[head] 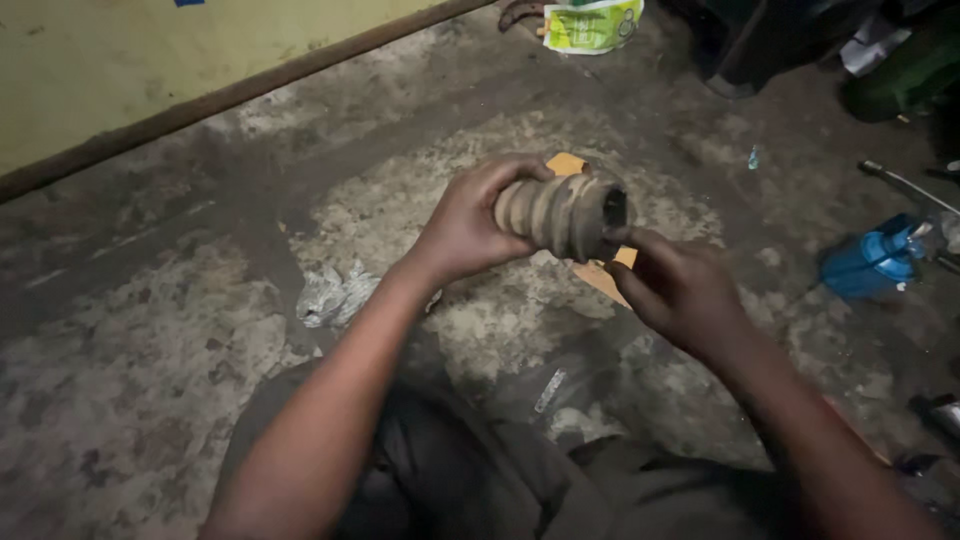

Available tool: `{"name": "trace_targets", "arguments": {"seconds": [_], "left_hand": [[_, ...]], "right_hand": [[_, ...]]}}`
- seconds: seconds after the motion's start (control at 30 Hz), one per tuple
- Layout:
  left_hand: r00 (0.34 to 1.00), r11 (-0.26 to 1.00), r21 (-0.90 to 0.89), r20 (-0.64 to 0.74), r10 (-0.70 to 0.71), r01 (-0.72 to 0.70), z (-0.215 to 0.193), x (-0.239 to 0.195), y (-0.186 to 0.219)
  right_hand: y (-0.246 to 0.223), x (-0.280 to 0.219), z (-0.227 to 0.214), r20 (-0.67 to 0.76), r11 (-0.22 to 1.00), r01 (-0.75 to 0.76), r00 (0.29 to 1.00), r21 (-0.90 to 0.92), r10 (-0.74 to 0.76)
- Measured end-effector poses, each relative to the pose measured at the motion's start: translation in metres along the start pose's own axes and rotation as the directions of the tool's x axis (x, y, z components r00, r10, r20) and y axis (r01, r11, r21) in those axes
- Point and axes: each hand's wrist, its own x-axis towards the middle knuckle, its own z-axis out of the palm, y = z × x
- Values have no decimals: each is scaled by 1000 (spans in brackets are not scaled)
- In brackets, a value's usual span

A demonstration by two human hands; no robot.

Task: The person sits on the floor and cleans a cylindrical, ribbed mechanical part, likely a CV joint boot, by hand. They repeatedly rub the part with a dark substance and wipe it with a yellow cloth, rotating the object to clean different sections.

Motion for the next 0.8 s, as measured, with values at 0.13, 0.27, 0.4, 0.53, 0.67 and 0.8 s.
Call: {"name": "trace_targets", "arguments": {"seconds": [0.13, 0.27, 0.4, 0.53, 0.67, 0.8], "left_hand": [[996, 990, 127, 67, 54, -62, 6, -2, 0], [985, 990, 138, 175, -11, -14, 9, -6, 14], [912, 967, 100, 322, -253, 233, 7, -2, 26], [874, 979, 111, 441, -204, 172, 15, -9, 22], [888, 977, 178, 423, -181, 115, 17, -14, 27], [935, 973, 217, 325, -144, 75, 14, -11, 26]], "right_hand": [[13, -1, 4, -203, 966, 257, 948, 38, -244], [26, -1, -11, -183, 947, 319, 930, -35, -320], [21, 0, -15, -133, 899, 415, 892, -138, -432], [18, 3, -8, 3, 905, 415, 909, -90, -416], [17, 1, 0, -6, 902, 423, 905, -85, -425], [17, 5, 8, -61, 918, 388, 917, -79, -393]]}}
